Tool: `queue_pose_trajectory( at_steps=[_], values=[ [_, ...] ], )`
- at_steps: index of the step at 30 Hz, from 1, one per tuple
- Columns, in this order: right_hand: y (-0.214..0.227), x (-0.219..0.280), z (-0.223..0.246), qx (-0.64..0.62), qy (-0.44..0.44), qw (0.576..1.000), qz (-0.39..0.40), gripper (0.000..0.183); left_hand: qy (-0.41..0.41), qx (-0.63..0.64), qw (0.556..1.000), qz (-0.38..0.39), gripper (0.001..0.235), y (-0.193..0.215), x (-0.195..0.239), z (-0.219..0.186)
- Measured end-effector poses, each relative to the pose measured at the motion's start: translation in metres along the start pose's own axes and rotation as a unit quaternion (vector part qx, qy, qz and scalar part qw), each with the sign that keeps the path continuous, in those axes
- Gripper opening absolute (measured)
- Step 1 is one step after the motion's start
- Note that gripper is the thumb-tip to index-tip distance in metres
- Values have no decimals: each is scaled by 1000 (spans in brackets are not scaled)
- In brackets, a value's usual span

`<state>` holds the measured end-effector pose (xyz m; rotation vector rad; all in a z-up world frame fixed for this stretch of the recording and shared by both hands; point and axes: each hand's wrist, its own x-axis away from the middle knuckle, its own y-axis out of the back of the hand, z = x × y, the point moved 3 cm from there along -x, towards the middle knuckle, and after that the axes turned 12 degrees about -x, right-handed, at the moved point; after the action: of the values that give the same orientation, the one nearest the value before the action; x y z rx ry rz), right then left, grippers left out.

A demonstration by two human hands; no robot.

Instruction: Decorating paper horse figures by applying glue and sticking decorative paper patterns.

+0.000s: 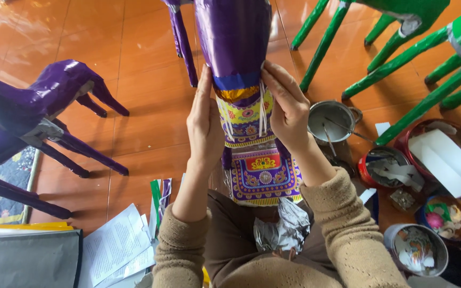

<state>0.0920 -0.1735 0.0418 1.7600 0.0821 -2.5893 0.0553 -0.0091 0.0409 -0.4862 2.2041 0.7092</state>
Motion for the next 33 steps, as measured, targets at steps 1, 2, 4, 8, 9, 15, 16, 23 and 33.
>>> queue_pose_trajectory(
  at_steps=[1,2,4,8,9,15,16,23,33],
  values=[
    [-1,-2,2,3,-4,1000,-1,33,3,2,1000,4,41,0,0,-1],
    [-2,-3,3,-5,-1,1000,-7,33,12,15,1000,-1,41,1,1,-1],
    [1,-5,7,-8,-1,1000,-14,32,23,32,999,-1,41,4,-1,-4],
    [3,4,5,-62,-86,994,14,25,110,113,987,-13,44,9,-13,-16],
    [6,10,1,-115,-111,987,-18,28,115,220,968,-48,40,7,-18,-20],
    [58,110,19,3,-221,975,-6,15,318,223,917,-89,41,9,62,55],
    [77,136,15,23,-226,974,-19,15,321,234,915,-67,41,-2,85,66],
    [283,373,-16,333,-468,814,-85,7,561,50,802,197,39,-55,233,100],
    [484,511,68,577,-486,643,-132,32,539,78,773,327,27,-103,249,80]
  ],
)
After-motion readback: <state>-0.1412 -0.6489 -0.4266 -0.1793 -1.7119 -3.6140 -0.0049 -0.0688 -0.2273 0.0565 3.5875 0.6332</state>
